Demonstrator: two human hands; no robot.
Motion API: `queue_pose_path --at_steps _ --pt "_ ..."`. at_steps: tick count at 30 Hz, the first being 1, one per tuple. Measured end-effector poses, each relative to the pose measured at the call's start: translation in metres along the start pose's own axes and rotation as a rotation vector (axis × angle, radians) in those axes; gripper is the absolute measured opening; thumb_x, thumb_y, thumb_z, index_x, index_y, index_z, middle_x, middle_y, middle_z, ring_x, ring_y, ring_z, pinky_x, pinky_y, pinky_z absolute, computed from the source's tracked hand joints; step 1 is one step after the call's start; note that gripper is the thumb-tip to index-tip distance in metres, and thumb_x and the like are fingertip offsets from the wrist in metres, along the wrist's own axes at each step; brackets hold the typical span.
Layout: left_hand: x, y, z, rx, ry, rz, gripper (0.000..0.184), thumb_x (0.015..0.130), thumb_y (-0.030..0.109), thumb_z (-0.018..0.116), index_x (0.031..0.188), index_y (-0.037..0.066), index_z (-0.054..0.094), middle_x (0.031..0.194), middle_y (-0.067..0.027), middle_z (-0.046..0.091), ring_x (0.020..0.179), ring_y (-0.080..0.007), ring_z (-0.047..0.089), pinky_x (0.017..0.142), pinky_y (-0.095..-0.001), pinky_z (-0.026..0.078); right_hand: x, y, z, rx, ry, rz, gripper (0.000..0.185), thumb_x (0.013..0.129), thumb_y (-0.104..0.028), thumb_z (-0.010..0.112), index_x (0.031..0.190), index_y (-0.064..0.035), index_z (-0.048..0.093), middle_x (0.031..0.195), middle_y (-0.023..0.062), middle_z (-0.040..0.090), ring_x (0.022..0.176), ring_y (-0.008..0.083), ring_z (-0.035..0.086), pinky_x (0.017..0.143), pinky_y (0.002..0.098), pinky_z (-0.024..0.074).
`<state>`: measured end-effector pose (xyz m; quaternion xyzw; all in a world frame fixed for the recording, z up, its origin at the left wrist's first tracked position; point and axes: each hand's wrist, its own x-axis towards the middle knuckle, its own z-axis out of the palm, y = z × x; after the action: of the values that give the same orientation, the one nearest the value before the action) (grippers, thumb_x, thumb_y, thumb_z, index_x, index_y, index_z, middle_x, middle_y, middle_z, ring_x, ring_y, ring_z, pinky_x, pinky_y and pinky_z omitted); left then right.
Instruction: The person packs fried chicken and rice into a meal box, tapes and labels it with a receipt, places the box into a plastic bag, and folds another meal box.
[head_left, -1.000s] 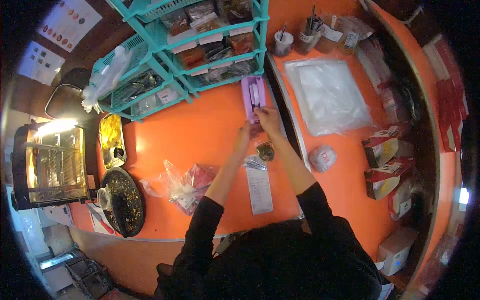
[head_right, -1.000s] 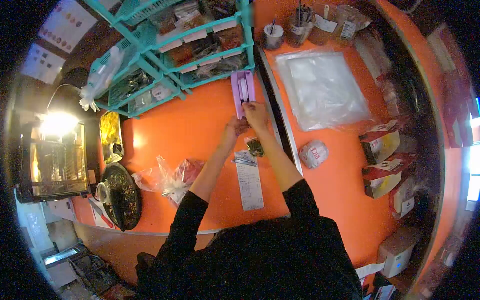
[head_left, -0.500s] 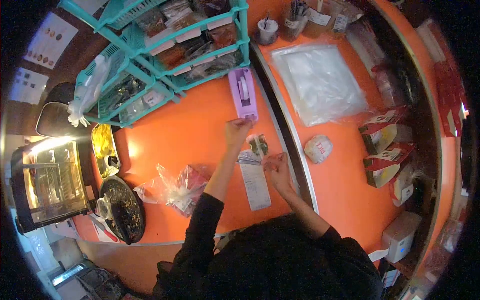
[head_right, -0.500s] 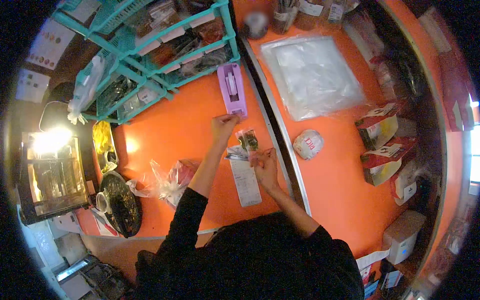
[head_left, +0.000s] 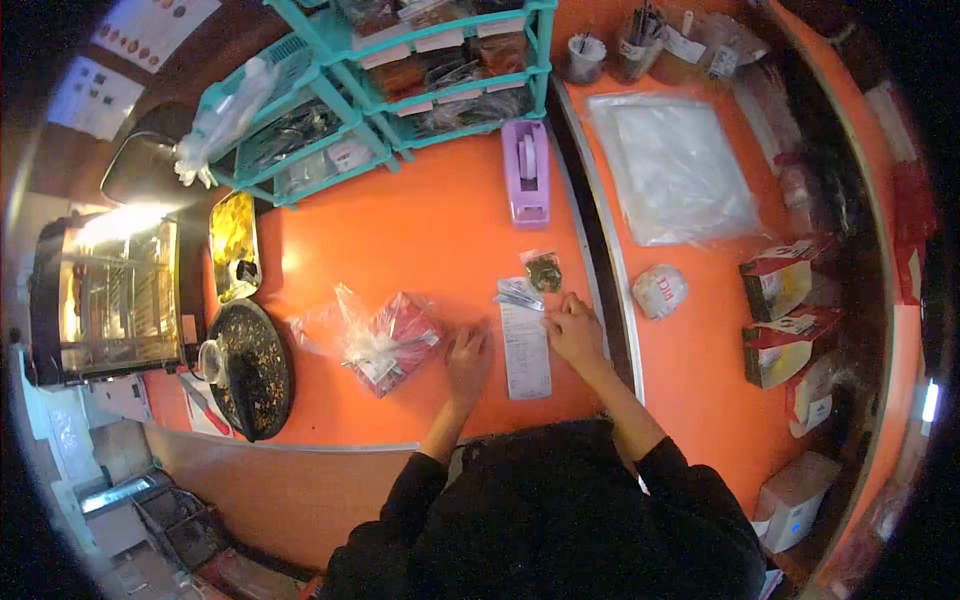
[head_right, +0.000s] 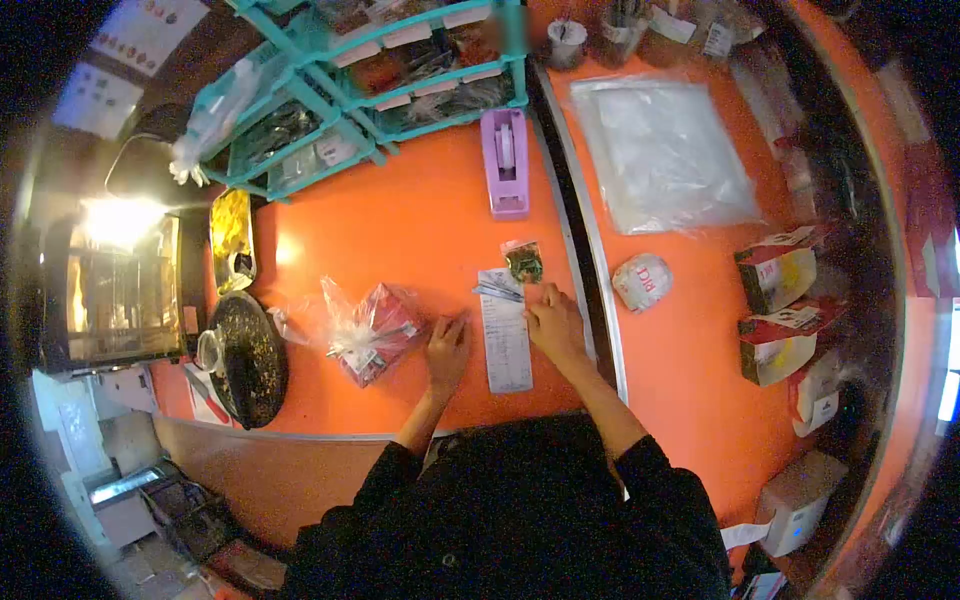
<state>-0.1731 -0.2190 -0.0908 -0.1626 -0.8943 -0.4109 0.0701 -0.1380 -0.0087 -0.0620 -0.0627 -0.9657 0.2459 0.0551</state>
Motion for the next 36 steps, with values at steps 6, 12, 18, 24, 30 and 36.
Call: queue_pose_path --at_steps 6,12,18,24,30,36 --pt "-0.010 0.032 -0.044 -0.012 0.228 -0.108 0.010 0.085 0.009 0.061 0.090 0.001 0.062 0.088 -0.0104 0.060 0.079 -0.0238 0.059 0.072 -0.0314 0.047 -0.008 -0.027 -0.018 0.603 -0.394 0.219 0.025 0.080 -0.024 0.068 0.069 -0.0027 0.065 0.081 0.0084 0.063 0.070 0.0220 0.060 0.063 0.0384 0.0463" --pt "-0.054 0.023 -0.116 -0.620 0.737 -0.592 0.016 0.094 0.019 0.054 0.090 0.004 0.057 0.082 -0.0002 0.053 0.079 -0.0104 0.051 0.070 -0.0271 0.044 0.013 -0.131 -0.006 1.034 -0.612 -0.148 0.026 0.086 -0.023 0.065 0.077 0.0012 0.066 0.090 0.0066 0.064 0.077 0.0178 0.059 0.070 0.0324 0.0464" --pt "-0.062 -0.041 -0.132 -0.300 0.836 -0.716 0.017 0.090 0.019 0.059 0.092 0.002 0.056 0.083 -0.0065 0.052 0.081 -0.0174 0.051 0.070 -0.0303 0.044 0.081 -0.184 0.050 0.530 -0.143 -0.876 0.019 0.072 -0.020 0.072 0.072 -0.0042 0.062 0.101 0.0105 0.057 0.087 0.0271 0.056 0.073 0.0375 0.0476" --pt "-0.066 -0.065 -0.124 -0.130 0.716 -0.725 0.024 0.089 0.022 0.060 0.104 0.004 0.059 0.097 -0.0093 0.043 0.093 -0.0222 0.047 0.081 -0.0335 0.040 0.101 -0.133 0.074 0.387 -0.325 -0.417 0.037 0.075 -0.030 0.073 0.100 -0.0054 0.062 0.105 0.0156 0.051 0.098 0.0297 0.052 0.081 0.0364 0.0456" --pt "-0.064 -0.108 -0.107 0.278 0.549 -0.716 0.043 0.092 0.040 0.048 0.116 0.005 0.055 0.111 -0.0134 0.049 0.095 -0.0252 0.051 0.082 -0.0326 0.044 0.070 -0.129 0.096 0.684 -0.331 -0.176 0.044 0.088 -0.038 0.060 0.116 -0.0041 0.058 0.113 0.0154 0.048 0.107 0.0304 0.046 0.092 0.0377 0.0395" --pt "0.022 -0.065 -0.135 -1.279 0.287 -0.681 0.056 0.096 0.046 0.037 0.130 0.002 0.045 0.121 -0.0084 0.055 0.109 -0.0195 0.053 0.096 -0.0369 0.039 0.062 -0.137 0.129 0.982 0.014 0.062 0.049 0.097 -0.040 0.043 0.119 0.0017 0.056 0.119 0.0148 0.048 0.117 0.0284 0.042 0.102 0.0390 0.0322"
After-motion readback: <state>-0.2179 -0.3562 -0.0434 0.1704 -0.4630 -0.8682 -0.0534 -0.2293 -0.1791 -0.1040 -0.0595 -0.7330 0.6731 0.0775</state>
